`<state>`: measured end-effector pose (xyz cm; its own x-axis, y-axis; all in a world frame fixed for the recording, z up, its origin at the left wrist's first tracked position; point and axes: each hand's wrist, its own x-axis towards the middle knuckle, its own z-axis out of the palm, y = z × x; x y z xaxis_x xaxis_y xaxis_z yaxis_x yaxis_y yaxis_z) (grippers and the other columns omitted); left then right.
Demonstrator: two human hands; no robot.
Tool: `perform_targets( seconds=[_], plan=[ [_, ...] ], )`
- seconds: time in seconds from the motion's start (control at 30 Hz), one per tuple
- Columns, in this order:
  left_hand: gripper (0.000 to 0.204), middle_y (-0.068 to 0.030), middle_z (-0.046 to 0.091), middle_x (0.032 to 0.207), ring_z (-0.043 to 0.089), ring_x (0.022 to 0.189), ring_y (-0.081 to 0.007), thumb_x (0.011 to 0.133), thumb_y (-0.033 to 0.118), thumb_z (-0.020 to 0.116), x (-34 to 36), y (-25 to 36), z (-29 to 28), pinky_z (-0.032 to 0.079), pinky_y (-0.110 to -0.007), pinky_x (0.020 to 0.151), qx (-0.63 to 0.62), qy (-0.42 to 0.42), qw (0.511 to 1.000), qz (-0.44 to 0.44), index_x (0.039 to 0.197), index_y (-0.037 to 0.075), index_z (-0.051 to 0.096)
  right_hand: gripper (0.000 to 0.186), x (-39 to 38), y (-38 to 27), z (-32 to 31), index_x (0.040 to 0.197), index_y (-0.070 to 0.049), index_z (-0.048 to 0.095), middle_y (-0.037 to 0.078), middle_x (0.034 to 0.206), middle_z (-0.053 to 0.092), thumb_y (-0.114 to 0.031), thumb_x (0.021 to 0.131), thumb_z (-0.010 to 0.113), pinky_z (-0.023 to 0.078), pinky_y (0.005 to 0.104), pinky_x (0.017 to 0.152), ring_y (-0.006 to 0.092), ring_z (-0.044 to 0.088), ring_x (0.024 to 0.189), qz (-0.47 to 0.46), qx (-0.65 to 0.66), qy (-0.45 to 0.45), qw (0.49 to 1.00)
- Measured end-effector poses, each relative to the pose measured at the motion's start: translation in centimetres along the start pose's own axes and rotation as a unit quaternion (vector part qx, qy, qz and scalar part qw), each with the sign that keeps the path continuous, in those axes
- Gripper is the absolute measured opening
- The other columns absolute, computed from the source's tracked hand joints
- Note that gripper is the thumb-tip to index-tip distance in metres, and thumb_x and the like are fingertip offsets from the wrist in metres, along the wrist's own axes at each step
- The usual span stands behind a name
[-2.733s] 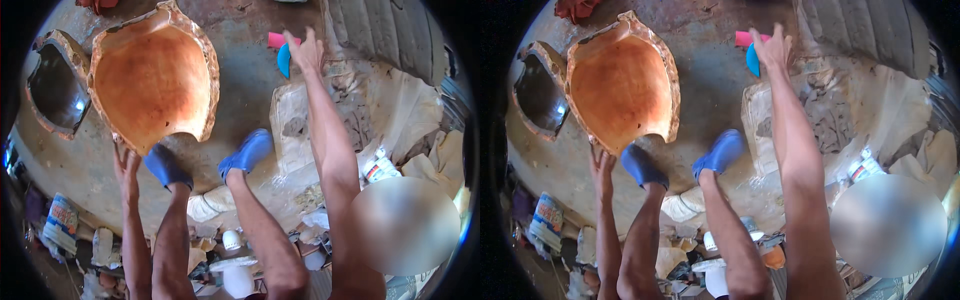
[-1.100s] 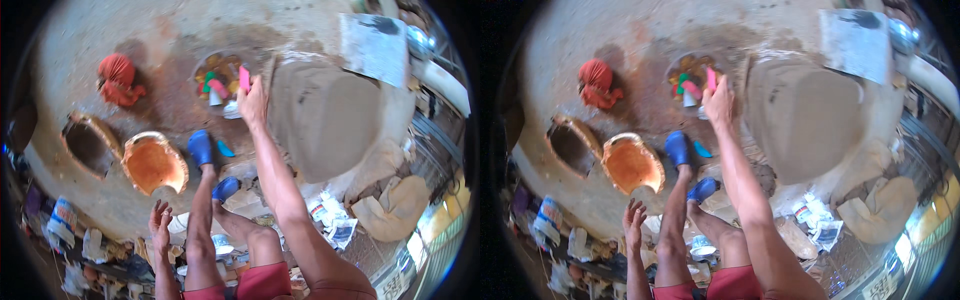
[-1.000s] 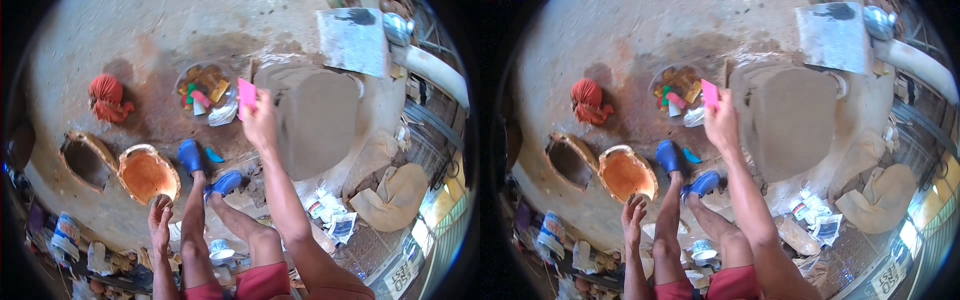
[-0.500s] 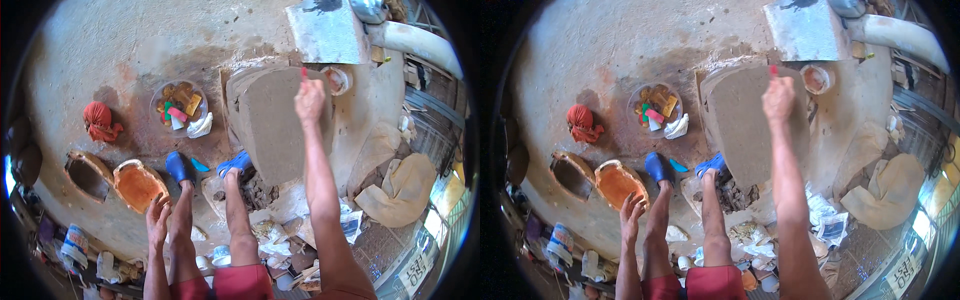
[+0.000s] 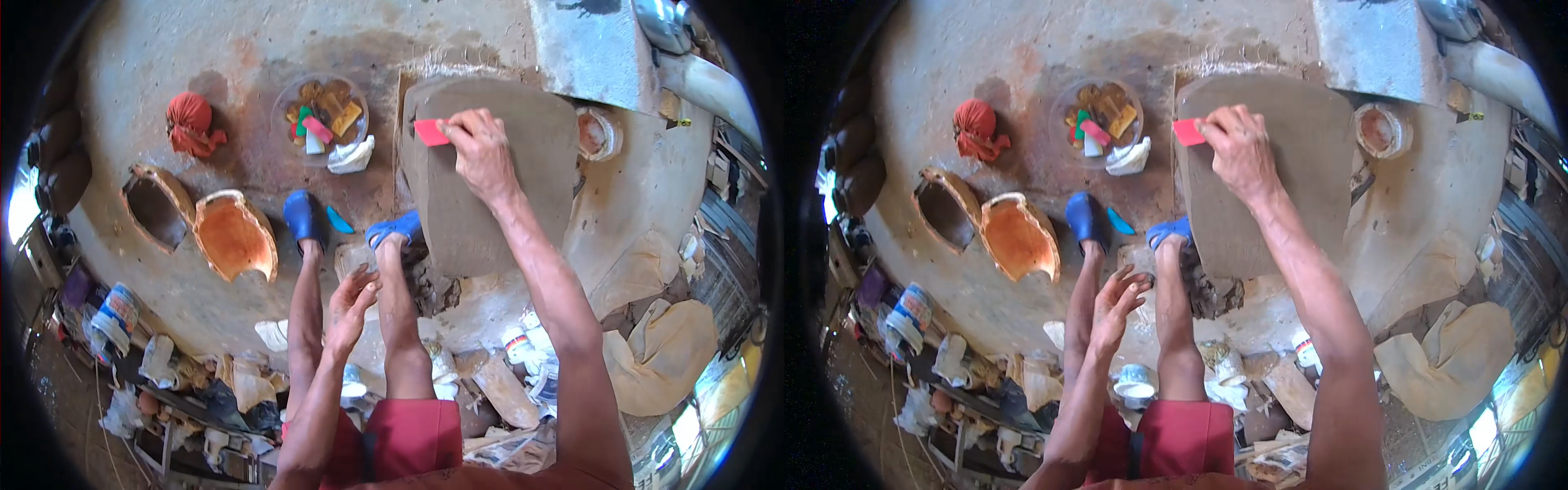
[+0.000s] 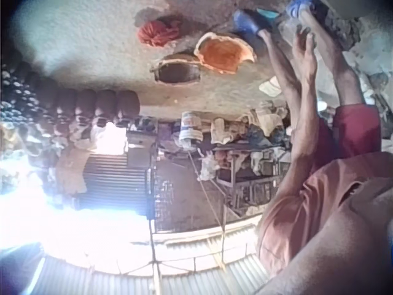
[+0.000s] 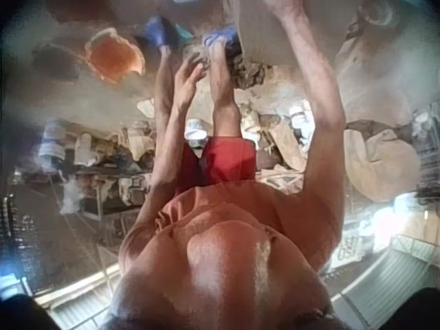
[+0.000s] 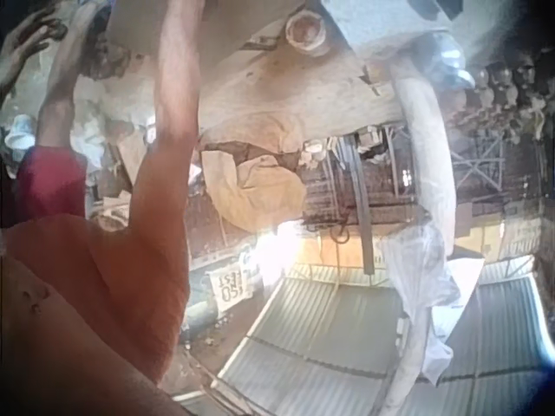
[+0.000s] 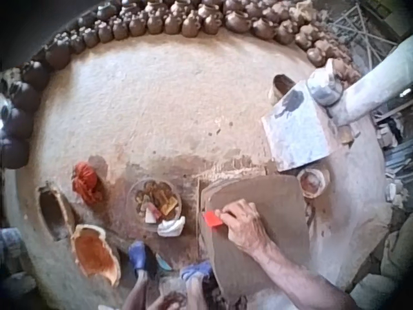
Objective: The person removes a fired clay pot from a plaster mold, wipes the inside of the mold with a cloth, and then applies fresh clay into the mold by hand, smoothing it with a small scraper and a flat wooden tool.
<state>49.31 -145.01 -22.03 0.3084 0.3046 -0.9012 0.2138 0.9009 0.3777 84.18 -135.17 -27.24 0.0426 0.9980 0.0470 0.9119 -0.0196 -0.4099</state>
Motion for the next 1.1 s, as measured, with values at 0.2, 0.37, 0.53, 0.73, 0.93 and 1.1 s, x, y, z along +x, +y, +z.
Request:
perform_targets(
  seconds=[0.2,0.37,0.53,0.73,0.93,1.1],
  plan=[
    [0.063,-0.0116,0.063,0.139,0.065,0.120,-0.0181,0.104,0.033,0.065,0.4,-4.0,5.0,0.051,-0.034,0.098,-0.073,0.013,0.994,-0.076,0.155,0.006,0.042,0.030,-15.2,-4.7,-0.3,0.114,-0.006,0.074,0.007,0.097,0.063,-0.007,0.085,0.065,0.045,0.0447,0.090,0.0273,0.060,0.106,-0.033,0.011,-0.105,0.994],
    [0.061,-0.0094,0.064,0.137,0.065,0.118,-0.0166,0.104,0.033,0.065,-0.3,-4.2,5.2,0.051,-0.033,0.097,-0.073,0.031,0.993,-0.092,0.154,0.007,0.043,0.032,-24.9,-7.8,-2.3,0.112,-0.005,0.074,0.007,0.095,0.064,-0.007,0.081,0.067,0.048,0.0468,0.086,0.0276,0.062,0.102,0.004,0.046,-0.194,0.980],
    [0.057,-0.0106,0.064,0.134,0.066,0.117,-0.0183,0.105,0.031,0.063,0.1,-6.0,3.8,0.053,-0.033,0.097,-0.097,0.038,0.990,-0.091,0.153,0.007,0.044,0.023,-12.1,-3.3,-3.9,0.104,-0.006,0.072,0.012,0.091,0.063,-0.005,0.082,0.066,0.050,0.0494,0.076,0.0318,0.062,0.093,0.005,-0.015,-0.038,0.999],
    [0.057,-0.0108,0.064,0.135,0.066,0.117,-0.0185,0.105,0.029,0.062,0.9,-6.4,8.1,0.052,-0.033,0.096,-0.114,0.014,0.984,-0.133,0.154,0.008,0.042,0.025,-2.3,5.2,-2.1,0.107,-0.006,0.073,0.012,0.096,0.064,-0.003,0.084,0.064,0.047,0.0501,0.078,0.0323,0.061,0.094,-0.048,-0.051,0.001,0.998],
    [0.062,-0.0140,0.062,0.139,0.065,0.115,-0.0185,0.105,0.029,0.064,0.6,-5.5,9.0,0.052,-0.028,0.091,-0.134,0.010,0.985,-0.108,0.155,0.001,0.040,0.038,-25.8,-3.0,-3.2,0.113,-0.004,0.075,0.012,0.097,0.064,-0.005,0.075,0.069,0.050,0.0488,0.088,0.0336,0.062,0.103,-0.020,0.044,-0.179,0.983],
    [0.059,-0.0124,0.063,0.138,0.066,0.118,-0.0191,0.105,0.029,0.062,0.0,-4.2,6.7,0.051,-0.035,0.098,-0.085,0.035,0.992,-0.082,0.155,0.006,0.041,0.036,-20.3,-1.3,-5.2,0.111,-0.005,0.075,0.010,0.089,0.064,-0.004,0.077,0.068,0.052,0.0475,0.075,0.0295,0.063,0.093,-0.030,0.009,-0.094,0.995]
  ],
)
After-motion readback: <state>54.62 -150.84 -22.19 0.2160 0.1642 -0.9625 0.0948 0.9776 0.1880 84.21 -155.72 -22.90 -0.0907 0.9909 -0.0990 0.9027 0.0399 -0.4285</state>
